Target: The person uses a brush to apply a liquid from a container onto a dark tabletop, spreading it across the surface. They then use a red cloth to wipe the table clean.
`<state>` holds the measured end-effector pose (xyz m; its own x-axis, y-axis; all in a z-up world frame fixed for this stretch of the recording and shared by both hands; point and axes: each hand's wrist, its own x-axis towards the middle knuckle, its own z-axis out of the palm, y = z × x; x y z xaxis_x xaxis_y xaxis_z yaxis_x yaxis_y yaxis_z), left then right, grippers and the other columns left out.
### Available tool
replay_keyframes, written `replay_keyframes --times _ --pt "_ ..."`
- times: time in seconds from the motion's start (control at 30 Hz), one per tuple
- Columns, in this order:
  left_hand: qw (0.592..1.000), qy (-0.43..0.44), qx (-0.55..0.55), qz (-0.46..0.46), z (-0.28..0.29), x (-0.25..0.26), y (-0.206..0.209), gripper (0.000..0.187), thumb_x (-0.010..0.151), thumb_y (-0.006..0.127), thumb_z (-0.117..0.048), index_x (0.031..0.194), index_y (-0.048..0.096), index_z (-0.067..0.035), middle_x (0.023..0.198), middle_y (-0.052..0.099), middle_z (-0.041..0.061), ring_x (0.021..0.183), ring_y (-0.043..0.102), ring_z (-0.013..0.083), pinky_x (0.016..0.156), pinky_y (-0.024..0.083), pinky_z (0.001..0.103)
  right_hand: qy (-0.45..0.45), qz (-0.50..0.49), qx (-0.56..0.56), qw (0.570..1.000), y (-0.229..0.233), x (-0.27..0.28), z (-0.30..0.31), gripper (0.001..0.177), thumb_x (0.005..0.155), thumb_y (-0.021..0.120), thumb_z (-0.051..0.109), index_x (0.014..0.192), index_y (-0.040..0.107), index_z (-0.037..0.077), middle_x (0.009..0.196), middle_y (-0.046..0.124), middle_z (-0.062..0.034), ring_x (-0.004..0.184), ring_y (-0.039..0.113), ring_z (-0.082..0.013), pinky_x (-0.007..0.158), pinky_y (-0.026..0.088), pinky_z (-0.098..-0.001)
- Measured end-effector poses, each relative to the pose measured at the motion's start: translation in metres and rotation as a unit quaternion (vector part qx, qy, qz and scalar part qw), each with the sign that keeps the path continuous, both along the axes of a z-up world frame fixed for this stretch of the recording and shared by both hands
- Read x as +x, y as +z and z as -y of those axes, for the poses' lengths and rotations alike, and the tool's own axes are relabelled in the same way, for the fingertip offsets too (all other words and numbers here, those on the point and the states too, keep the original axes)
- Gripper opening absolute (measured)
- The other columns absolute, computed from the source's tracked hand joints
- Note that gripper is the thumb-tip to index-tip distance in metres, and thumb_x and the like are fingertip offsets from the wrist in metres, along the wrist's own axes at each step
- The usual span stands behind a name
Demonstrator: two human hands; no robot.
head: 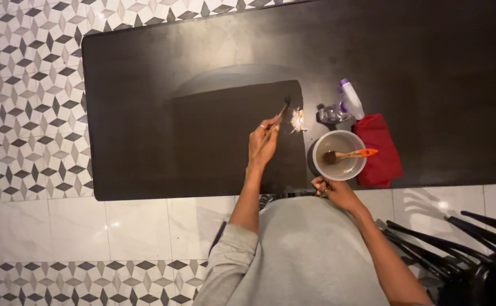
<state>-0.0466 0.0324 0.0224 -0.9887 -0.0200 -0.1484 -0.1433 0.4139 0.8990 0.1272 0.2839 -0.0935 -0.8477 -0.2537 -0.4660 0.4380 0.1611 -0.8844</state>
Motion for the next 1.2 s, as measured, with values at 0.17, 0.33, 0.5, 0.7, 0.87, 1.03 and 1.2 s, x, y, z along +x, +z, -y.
replay_keyframes --times 0.17,0.33,0.5,0.7,0.87,1.03,1.2 --pt "0.989 0.102 -0.011 -0.103 0.004 0.027 -0.007 0.028 0.099 0.062 -0.018 0.123 0.069 -0.008 0.111 0.076 0.016 0.098 0.075 0.0269 0.084 0.058 0.038 0.037 0.015 0.028 0.999 0.008 -0.001 -0.008 0.022 0.095 0.060 0.001 0.116 0.064 0.001 0.092 0.065 -0.0034 0.083 0.064 -0.0097 0.078 0.053 -0.0290" --pt "0.988 0.115 -0.097 -0.043 -0.016 0.069 0.032 0.028 0.097 0.063 -0.015 0.121 0.070 -0.004 0.102 0.075 0.019 0.094 0.072 0.0362 0.084 0.055 0.043 0.065 0.001 -0.008 0.998 0.020 -0.004 -0.015 0.025 0.097 0.061 0.004 0.121 0.064 0.001 0.094 0.066 -0.0031 0.088 0.061 -0.0098 0.080 0.051 -0.0278" --pt "0.988 -0.017 0.020 -0.153 -0.060 0.117 0.071 0.020 0.099 0.062 -0.013 0.115 0.069 -0.003 0.106 0.074 0.017 0.095 0.074 0.0326 0.084 0.058 0.041 0.057 0.002 -0.013 0.998 0.033 0.003 -0.024 0.030 0.095 0.061 0.003 0.124 0.064 0.002 0.101 0.067 -0.0046 0.094 0.063 -0.0102 0.082 0.052 -0.0284" --pt "0.971 -0.122 -0.040 -0.203 -0.088 0.124 0.070 0.021 0.094 0.070 -0.007 0.113 0.065 -0.002 0.104 0.071 0.015 0.093 0.070 0.0339 0.082 0.055 0.044 0.039 -0.039 0.026 0.998 0.045 0.008 -0.032 0.031 0.096 0.066 0.009 0.127 0.063 0.005 0.108 0.073 -0.0053 0.098 0.067 -0.0130 0.086 0.055 -0.0302" --pt "0.991 -0.099 -0.035 -0.084 -0.097 0.142 0.046 0.050 0.085 0.070 0.001 0.132 0.052 0.003 0.111 0.059 0.018 0.084 0.062 0.0348 0.073 0.055 0.044 0.003 -0.034 0.049 0.998 0.044 0.015 -0.052 0.030 0.097 0.068 0.019 0.124 0.067 0.007 0.109 0.073 -0.0046 0.100 0.066 -0.0119 0.088 0.053 -0.0314" --pt "0.965 -0.075 -0.223 -0.116 -0.092 0.158 0.039 0.054 0.074 0.056 0.015 0.124 0.063 -0.004 0.111 0.061 0.014 0.095 0.062 0.0362 0.078 0.050 0.048 0.006 -0.058 0.057 0.997 0.041 0.023 -0.073 0.029 0.097 0.069 0.023 0.120 0.068 0.006 0.103 0.072 -0.0026 0.093 0.066 -0.0112 0.081 0.054 -0.0308" --pt "0.995 -0.029 -0.069 -0.063 -0.110 0.144 0.073 0.032 0.092 0.062 0.002 0.123 0.064 -0.002 0.109 0.059 0.013 0.089 0.063 0.0274 0.081 0.053 0.039 -0.137 -0.064 0.079 0.985 0.063 0.024 -0.080 0.034 0.098 0.072 0.027 0.114 0.053 0.004 0.082 0.062 -0.0016 0.070 0.060 -0.0095 0.061 0.050 -0.0275"
